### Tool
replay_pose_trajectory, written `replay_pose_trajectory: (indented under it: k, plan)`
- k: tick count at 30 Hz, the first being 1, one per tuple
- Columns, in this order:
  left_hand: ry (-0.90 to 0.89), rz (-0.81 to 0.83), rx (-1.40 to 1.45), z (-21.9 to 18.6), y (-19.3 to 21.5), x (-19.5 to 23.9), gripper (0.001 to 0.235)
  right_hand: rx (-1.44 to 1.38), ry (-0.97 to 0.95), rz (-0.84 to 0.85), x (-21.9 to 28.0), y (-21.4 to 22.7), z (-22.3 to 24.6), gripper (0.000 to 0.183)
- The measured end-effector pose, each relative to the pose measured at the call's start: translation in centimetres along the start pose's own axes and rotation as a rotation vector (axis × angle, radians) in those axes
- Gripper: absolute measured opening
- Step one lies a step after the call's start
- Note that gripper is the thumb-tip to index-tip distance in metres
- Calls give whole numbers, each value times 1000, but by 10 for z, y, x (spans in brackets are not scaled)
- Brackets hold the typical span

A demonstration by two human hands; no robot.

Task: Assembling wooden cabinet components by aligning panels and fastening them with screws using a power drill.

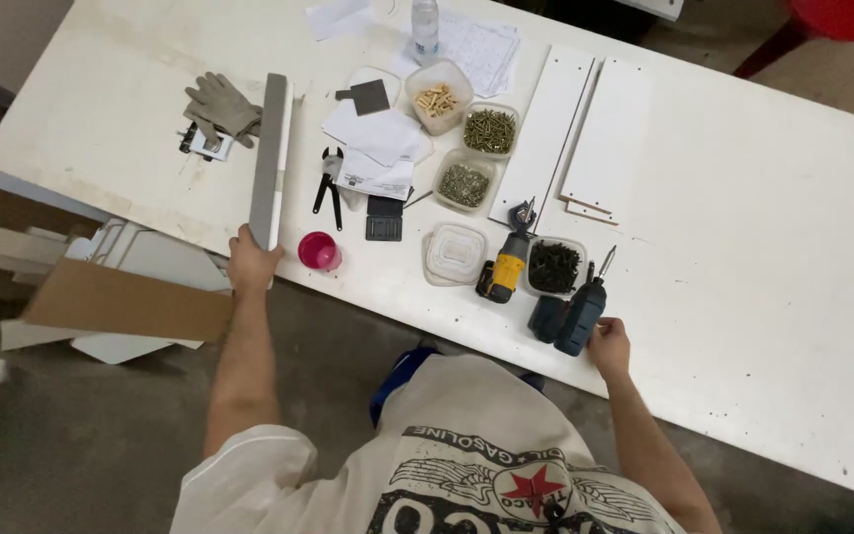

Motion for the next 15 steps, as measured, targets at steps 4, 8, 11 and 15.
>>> replay_pose_trajectory:
  k: [4,8,11,15]
  plan:
    - [-28,47,-37,6,-21,-25,72,-13,-36,-52,14,-1,8,33]
    - [-37,137,-98,18,-53,-57,77,-67,-80,-89,37,15,25,34]
    - [-97,66,-135,28,-68,-73,77,-71,-84,-95,35,29,49,39]
    - [-175,-83,-195,38,-70,-84,77,-89,-45,-170,-10,50,55,44]
Point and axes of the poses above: each hand's wrist, its own x-axis away from the middle knuckle, its own y-axis out of the back of the hand, z = x × y, the point moved 8 cm from there along -x, towards the middle knuckle
